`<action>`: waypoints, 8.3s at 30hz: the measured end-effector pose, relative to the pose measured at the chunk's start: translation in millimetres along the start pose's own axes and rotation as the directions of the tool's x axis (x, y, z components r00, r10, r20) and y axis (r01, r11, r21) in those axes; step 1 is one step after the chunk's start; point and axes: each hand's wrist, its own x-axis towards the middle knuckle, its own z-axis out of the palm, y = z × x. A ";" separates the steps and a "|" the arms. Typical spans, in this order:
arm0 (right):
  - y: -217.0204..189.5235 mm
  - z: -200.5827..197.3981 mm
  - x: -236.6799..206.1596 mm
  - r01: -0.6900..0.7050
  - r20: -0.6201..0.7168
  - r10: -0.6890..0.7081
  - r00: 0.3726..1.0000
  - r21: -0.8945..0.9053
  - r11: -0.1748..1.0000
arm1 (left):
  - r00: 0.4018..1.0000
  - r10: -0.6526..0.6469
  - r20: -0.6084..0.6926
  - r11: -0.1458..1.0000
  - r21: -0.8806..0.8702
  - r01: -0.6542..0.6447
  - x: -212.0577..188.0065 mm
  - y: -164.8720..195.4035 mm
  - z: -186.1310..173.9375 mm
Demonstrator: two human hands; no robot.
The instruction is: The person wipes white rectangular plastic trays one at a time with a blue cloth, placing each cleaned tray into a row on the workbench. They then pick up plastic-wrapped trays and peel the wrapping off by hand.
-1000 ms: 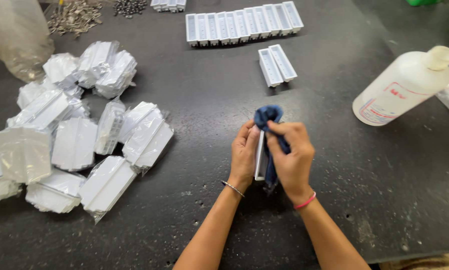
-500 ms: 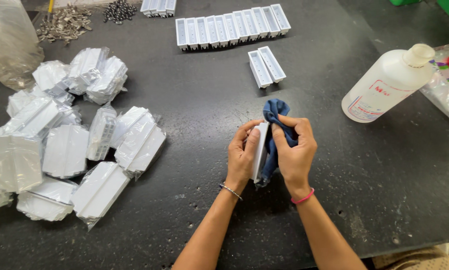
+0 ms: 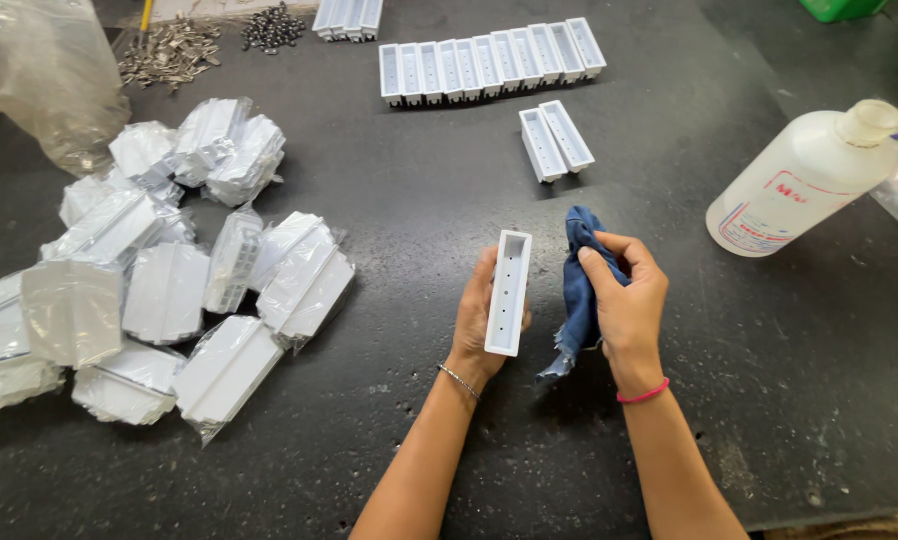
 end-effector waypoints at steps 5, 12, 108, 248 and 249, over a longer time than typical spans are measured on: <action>-1.3 4.4 -2.6 -0.018 0.015 0.018 1.000 0.013 1.000 | 1.000 -0.001 -0.027 0.999 0.049 0.003 0.0 5.2 1.6; -8.2 13.7 -18.9 0.142 0.116 -0.130 0.985 -0.110 0.984 | 0.979 -0.034 0.203 0.978 -0.195 0.075 0.1 8.7 10.4; 17.6 73.0 65.8 0.476 0.391 -0.272 0.879 -0.693 0.542 | 0.896 0.356 -0.265 0.924 0.241 -0.295 56.2 35.1 -55.6; 58.6 -69.1 121.6 -0.037 -0.083 0.024 0.996 -0.165 0.986 | 0.768 0.443 0.463 -0.623 0.775 -0.108 271.8 -58.2 111.3; 58.6 -69.4 121.6 -0.040 -0.084 0.026 0.996 -0.172 0.984 | 0.763 0.447 0.467 -0.605 0.786 -0.127 271.8 -56.7 109.6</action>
